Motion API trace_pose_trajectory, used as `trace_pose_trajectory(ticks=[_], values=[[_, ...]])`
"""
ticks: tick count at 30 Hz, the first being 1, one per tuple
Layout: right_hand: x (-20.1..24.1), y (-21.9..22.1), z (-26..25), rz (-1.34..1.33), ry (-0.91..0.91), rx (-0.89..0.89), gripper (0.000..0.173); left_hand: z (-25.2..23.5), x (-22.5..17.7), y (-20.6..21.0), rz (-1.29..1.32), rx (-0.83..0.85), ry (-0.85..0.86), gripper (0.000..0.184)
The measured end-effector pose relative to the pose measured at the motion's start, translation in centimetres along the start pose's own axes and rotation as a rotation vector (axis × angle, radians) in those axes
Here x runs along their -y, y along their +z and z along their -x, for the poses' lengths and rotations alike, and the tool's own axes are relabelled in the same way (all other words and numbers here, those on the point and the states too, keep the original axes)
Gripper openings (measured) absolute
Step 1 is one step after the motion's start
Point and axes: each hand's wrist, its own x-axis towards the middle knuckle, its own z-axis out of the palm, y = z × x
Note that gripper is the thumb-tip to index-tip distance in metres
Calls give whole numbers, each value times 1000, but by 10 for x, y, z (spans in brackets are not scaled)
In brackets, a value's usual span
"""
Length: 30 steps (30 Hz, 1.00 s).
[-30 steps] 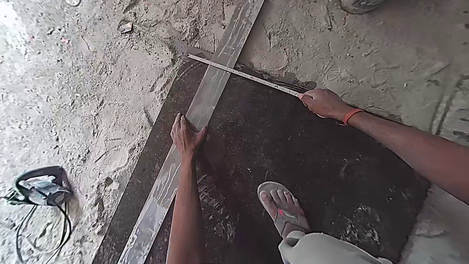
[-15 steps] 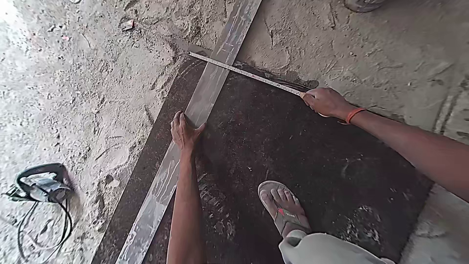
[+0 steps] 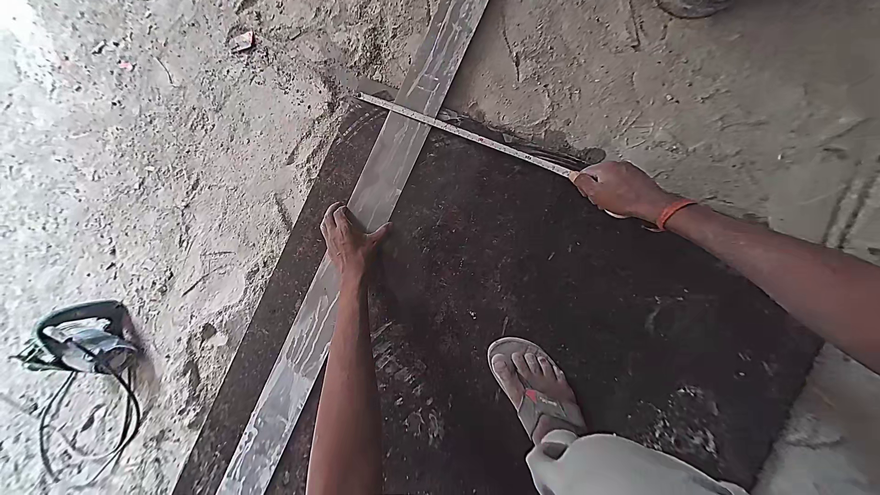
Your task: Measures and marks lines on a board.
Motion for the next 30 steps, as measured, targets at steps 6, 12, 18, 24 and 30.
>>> trace_pose_trajectory(ticks=[6,12,18,24,30], values=[[3,-4,-2,-7,53,55,62,-2,-3,1,-8,6,-39,98],[1,-4,-4,-7,50,66,63,-1,-10,0,-31,20,-70,105],[7,-10,-3,-17,53,93,62,-1,-11,2,-21,23,-56,98],[18,-21,-6,-7,94,172,61,-4,-13,4,-14,5,1,97],[15,-24,-14,19,95,227,61,-7,-11,10,-17,-16,18,94]])
